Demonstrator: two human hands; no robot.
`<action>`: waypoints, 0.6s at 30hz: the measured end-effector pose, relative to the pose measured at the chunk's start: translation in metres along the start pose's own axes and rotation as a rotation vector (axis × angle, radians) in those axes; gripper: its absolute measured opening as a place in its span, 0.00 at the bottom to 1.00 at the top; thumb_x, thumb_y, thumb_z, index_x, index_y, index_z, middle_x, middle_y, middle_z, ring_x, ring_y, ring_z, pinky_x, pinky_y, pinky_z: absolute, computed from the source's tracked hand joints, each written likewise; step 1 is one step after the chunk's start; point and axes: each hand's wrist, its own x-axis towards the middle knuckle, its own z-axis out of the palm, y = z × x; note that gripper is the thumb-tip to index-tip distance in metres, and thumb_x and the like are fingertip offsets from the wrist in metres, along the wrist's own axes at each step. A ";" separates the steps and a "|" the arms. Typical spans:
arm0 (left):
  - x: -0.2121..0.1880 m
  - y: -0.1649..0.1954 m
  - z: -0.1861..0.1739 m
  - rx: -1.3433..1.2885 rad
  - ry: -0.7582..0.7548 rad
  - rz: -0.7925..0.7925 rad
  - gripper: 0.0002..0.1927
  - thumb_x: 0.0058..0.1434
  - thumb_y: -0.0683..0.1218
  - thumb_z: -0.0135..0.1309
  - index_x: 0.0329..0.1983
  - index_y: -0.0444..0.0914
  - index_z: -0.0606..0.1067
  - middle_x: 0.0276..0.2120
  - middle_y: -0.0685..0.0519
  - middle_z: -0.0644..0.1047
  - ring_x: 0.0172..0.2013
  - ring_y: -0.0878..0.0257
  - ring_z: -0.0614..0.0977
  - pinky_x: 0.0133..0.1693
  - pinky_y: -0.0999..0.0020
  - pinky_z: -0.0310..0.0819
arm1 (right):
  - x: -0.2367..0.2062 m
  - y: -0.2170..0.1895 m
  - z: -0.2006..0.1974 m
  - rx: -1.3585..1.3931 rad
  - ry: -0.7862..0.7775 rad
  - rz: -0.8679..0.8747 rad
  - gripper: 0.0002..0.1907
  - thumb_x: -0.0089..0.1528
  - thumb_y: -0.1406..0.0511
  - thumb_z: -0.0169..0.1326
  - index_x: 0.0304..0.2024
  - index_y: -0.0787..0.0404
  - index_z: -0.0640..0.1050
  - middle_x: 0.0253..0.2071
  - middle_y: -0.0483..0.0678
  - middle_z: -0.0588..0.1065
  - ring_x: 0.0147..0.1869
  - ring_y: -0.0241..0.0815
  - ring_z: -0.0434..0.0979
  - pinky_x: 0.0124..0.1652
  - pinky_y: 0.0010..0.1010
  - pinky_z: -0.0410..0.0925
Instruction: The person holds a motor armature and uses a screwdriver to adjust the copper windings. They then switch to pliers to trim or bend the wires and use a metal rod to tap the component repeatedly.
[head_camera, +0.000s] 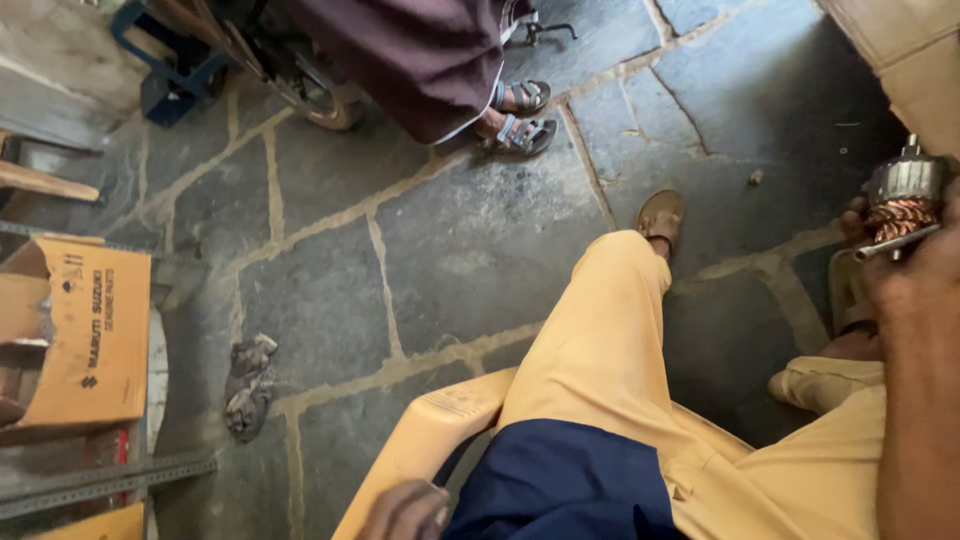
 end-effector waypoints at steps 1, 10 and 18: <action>-0.013 0.002 0.007 0.062 -0.010 0.097 0.17 0.54 0.44 0.63 0.48 0.46 0.79 0.40 0.51 0.82 0.42 0.55 0.85 0.48 0.60 0.80 | 0.001 0.001 0.000 -0.005 0.007 0.010 0.27 0.83 0.48 0.36 0.62 0.61 0.74 0.48 0.52 0.77 0.51 0.49 0.79 0.55 0.43 0.78; -0.067 -0.025 0.042 -0.005 -0.254 -0.362 0.16 0.49 0.40 0.61 0.42 0.44 0.82 0.33 0.49 0.83 0.37 0.56 0.88 0.43 0.62 0.81 | -0.020 0.005 0.030 -0.081 -0.059 -0.013 0.22 0.80 0.51 0.36 0.69 0.47 0.74 0.50 0.51 0.77 0.49 0.53 0.82 0.48 0.46 0.77; -0.052 -0.025 0.026 -0.084 -0.599 -0.295 0.08 0.58 0.52 0.58 0.37 0.45 0.78 0.31 0.48 0.82 0.38 0.51 0.86 0.43 0.54 0.80 | -0.010 0.005 0.020 -0.075 -0.079 -0.005 0.22 0.81 0.47 0.37 0.67 0.47 0.73 0.53 0.48 0.77 0.49 0.51 0.79 0.51 0.45 0.78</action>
